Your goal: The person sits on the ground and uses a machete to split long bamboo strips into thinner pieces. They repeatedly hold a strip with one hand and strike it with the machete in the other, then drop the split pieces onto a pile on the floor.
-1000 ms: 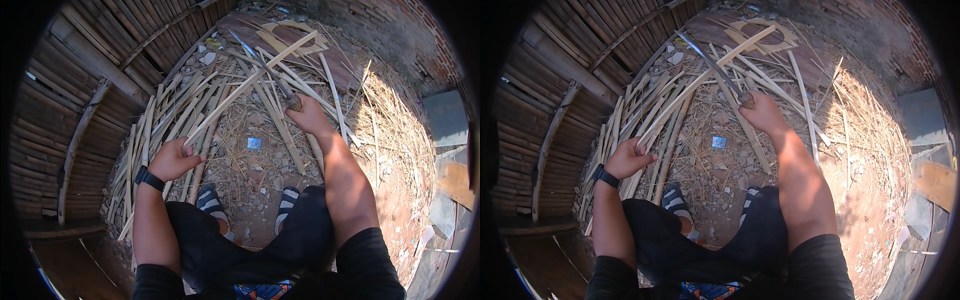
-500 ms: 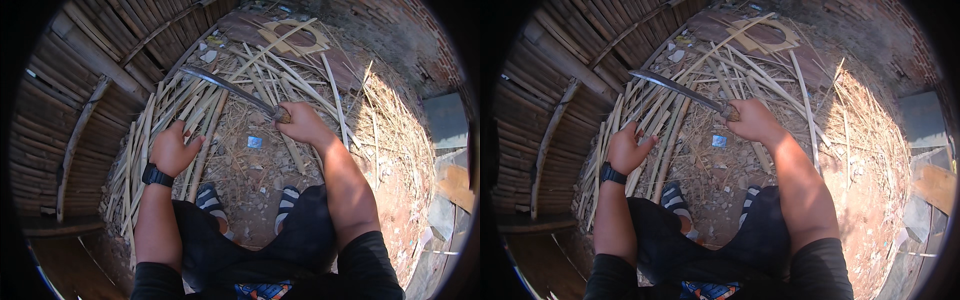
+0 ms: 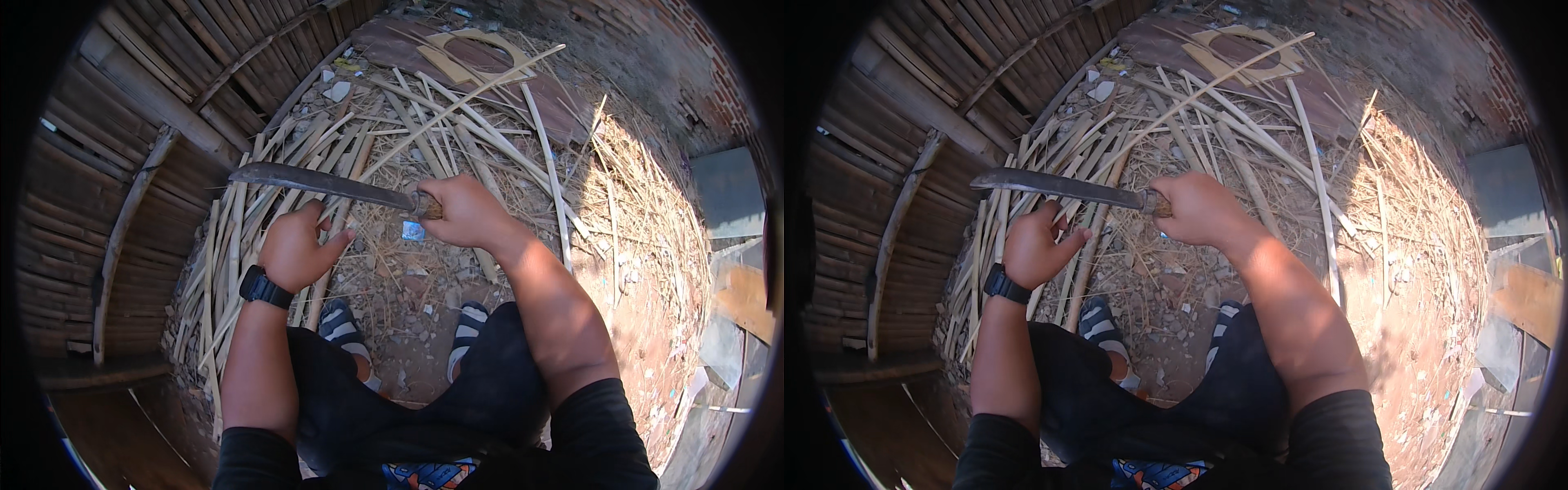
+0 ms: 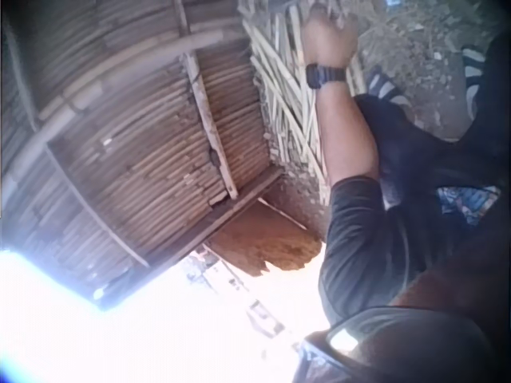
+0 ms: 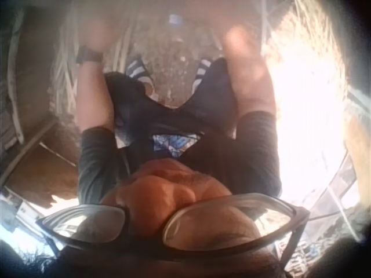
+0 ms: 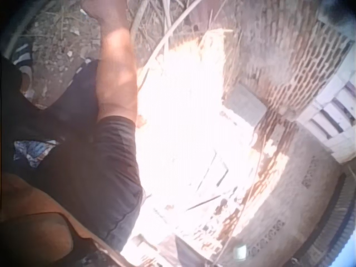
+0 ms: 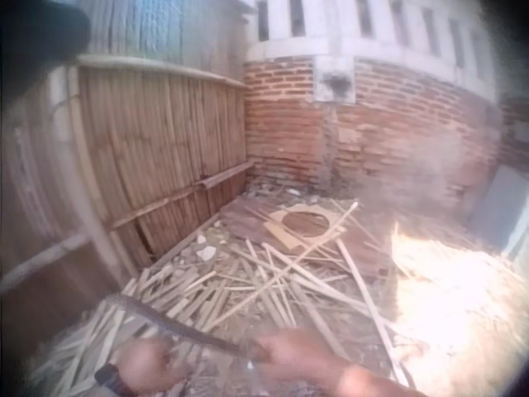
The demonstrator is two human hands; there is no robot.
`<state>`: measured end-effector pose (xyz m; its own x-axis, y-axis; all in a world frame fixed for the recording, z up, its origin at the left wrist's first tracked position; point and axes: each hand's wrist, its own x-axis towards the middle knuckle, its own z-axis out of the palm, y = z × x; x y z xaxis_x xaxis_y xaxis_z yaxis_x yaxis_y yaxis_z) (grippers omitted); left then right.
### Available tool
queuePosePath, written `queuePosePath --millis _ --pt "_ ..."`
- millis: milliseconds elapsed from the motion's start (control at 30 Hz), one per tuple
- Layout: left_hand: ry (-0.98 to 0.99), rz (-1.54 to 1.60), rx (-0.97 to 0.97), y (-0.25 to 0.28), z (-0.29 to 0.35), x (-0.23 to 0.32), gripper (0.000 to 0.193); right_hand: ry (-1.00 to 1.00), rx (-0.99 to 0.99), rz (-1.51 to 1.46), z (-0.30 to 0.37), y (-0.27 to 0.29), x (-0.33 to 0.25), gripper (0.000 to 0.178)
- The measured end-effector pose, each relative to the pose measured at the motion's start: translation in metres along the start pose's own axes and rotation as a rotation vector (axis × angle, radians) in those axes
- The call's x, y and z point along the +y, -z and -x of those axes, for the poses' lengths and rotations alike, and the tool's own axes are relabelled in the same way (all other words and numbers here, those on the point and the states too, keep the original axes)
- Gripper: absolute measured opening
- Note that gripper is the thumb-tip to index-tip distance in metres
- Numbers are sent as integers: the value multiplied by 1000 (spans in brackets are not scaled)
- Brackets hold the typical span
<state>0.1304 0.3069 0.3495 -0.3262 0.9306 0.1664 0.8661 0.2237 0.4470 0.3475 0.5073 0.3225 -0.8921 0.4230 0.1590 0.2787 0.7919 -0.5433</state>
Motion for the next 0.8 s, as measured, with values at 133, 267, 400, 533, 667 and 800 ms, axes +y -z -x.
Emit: queuePosePath --millis 133,267,400,533,667,800 --pt "34 41 -176 10 2 6 47 -95 -79 -68 -6 13 8 39" --pt "93 113 -267 3 -2 -7 45 -228 59 -222 -1 6 35 31" --pt "98 514 -253 -15 5 -16 42 -13 -35 22 -5 -4 0 27" --pt "222 461 -378 4 1 0 40 -37 -86 -127 -6 0 27 28" --pt "284 529 -389 7 -9 -3 42 -133 30 -186 -4 -3 43 25" --pt "216 611 -370 -5 4 -27 42 -62 -7 50 -9 0 -7 28"
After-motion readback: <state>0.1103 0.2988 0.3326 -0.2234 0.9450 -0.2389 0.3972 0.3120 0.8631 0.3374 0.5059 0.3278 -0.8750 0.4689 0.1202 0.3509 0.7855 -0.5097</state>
